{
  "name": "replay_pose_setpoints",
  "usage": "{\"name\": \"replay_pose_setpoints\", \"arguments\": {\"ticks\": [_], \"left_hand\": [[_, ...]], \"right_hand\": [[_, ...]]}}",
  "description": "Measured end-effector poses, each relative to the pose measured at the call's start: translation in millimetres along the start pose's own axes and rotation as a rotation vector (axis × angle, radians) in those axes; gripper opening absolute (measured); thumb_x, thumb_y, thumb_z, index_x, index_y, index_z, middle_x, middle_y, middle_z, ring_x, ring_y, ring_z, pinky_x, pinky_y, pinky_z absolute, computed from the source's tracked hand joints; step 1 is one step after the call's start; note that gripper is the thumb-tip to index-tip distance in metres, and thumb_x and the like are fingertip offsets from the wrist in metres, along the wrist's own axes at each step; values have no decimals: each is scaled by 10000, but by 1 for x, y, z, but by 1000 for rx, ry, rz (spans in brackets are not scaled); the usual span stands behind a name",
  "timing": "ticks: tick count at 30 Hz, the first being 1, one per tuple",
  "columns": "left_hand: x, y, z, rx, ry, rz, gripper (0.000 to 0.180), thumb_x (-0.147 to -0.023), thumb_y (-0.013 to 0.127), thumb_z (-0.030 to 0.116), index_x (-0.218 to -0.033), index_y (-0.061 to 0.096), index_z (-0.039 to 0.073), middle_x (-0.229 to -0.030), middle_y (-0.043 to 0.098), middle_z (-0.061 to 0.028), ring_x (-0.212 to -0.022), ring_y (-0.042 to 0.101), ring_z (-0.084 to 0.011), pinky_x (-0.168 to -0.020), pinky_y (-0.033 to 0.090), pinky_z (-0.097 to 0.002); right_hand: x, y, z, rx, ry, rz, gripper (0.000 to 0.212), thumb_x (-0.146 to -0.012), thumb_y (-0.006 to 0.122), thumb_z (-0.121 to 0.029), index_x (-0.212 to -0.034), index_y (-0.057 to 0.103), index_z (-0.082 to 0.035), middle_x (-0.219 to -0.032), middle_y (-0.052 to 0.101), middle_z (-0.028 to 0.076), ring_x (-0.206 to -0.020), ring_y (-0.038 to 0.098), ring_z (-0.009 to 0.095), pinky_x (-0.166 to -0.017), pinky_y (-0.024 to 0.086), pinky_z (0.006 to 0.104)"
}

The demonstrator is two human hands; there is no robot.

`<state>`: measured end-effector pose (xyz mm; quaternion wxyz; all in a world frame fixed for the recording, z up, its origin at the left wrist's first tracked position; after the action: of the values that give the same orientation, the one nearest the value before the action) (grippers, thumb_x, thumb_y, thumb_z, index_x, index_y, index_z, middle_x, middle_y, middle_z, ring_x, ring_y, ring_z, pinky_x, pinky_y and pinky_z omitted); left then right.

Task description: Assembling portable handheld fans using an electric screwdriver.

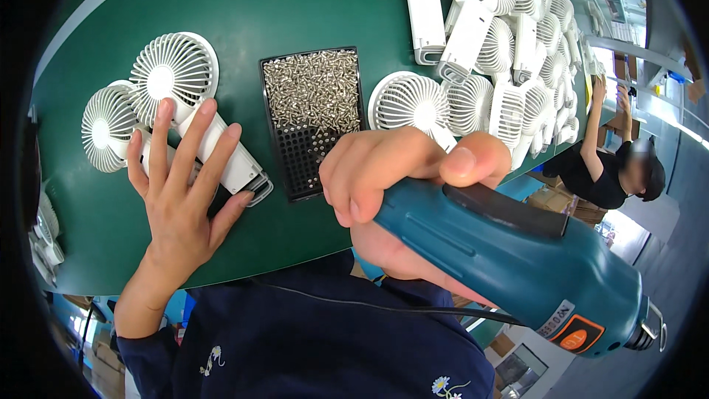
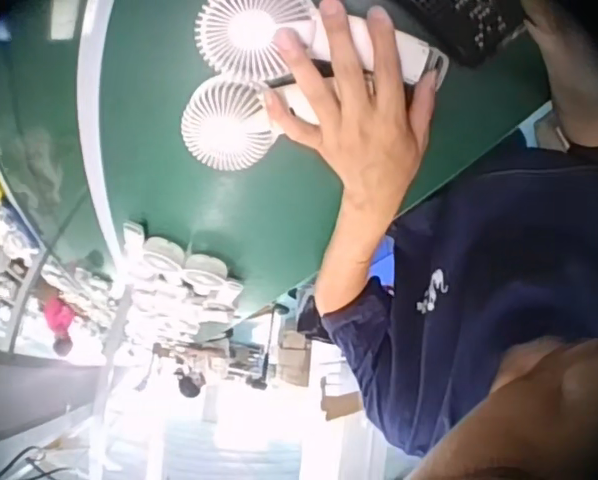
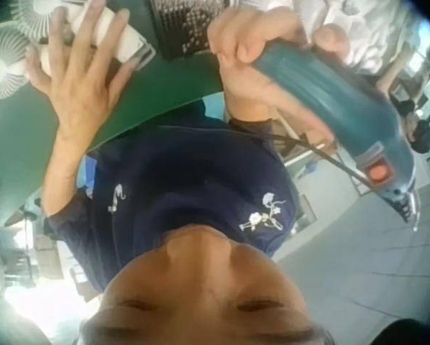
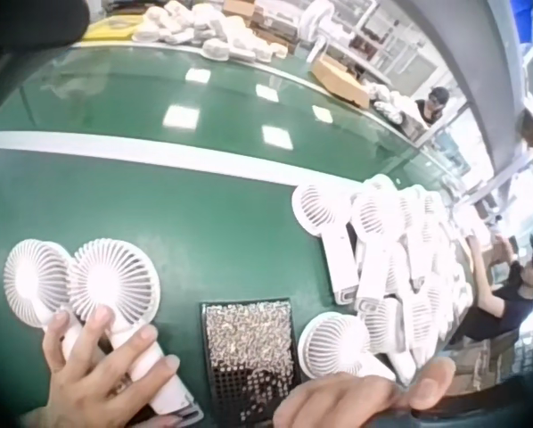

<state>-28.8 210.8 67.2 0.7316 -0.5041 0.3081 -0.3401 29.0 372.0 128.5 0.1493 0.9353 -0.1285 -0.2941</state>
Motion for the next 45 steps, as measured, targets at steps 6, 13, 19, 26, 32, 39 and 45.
{"name": "replay_pose_setpoints", "arguments": {"ticks": [6, 13, 19, 26, 32, 39, 45], "left_hand": [[2, -3, -2, 10, -39, 26, 572, -765, 714, 383, -1293, 619, 183, -1452, 497, -39, -1396, 368, -342, -1137, 102, -548], [4, 1, 3, 48, -14, 13, 677, -713, 758, 412, -1322, 599, 163, -1475, 464, -68, -1414, 326, -363, -1149, 87, -533], [5, -1, 7, 41, -11, 40, 658, -747, 728, 438, -1336, 587, 181, -1475, 465, -59, -1415, 327, -358, -1144, 87, -540], [5, 1, 4, 81, -18, 64, 625, -759, 719, 446, -1315, 601, 187, -1466, 476, -36, -1413, 337, -334, -1145, 92, -540], [6, 1, 3, 85, -23, 73, 613, -766, 711, 450, -1311, 604, 189, -1461, 481, -35, -1407, 343, -333, -1145, 89, -538], [5, -7, 0, 168, -12, 94, 566, -749, 735, 428, -1245, 645, 169, -1406, 532, -47, -1382, 375, -340, -1140, 101, -534], [11, -21, 2, 493, 73, 209, 327, -635, 820, 246, -935, 747, 137, -986, 626, 25, -1128, 516, -257, -1115, 175, -514]], "right_hand": [[1, 0, 3, -9, 12, 23, 824, -792, 455, -830, -1273, 381, -166, -738, 496, 57, -474, 471, 167, -433, 410, 322], [2, 9, 0, 72, 10, 25, 798, -812, 452, -812, -1265, 383, -159, -713, 493, 47, -463, 463, 152, -423, 403, 312], [-10, 29, -20, 63, -29, -26, 766, -858, 460, -761, -1283, 424, -125, -687, 487, 29, -423, 434, 126, -377, 359, 282], [-7, 48, 4, -57, 74, -129, 745, -879, 464, -727, -1331, 391, -140, -707, 505, 20, -408, 456, 117, -369, 401, 271], [-3, 39, 15, -48, 115, 24, 786, -862, 450, -758, -1350, 372, -146, -727, 501, 22, -422, 459, 115, -371, 401, 268], [-5, 35, 9, -114, 23, 70, 762, -872, 425, -758, -1287, 404, -120, -722, 491, 0, -442, 454, 88, -384, 397, 249], [-6, 30, 14, -363, 57, 182, 696, -921, 416, -696, -1227, 422, -71, -689, 474, -10, -426, 463, 79, -365, 407, 232]]}}
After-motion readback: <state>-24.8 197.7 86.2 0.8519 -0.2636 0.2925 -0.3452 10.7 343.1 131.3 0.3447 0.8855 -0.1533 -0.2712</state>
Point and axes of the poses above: each hand's wrist, its own x-axis away from the middle knuckle, its own y-axis out of the palm, z = x × y, the point moved 10 cm from there along -x, towards the middle knuckle
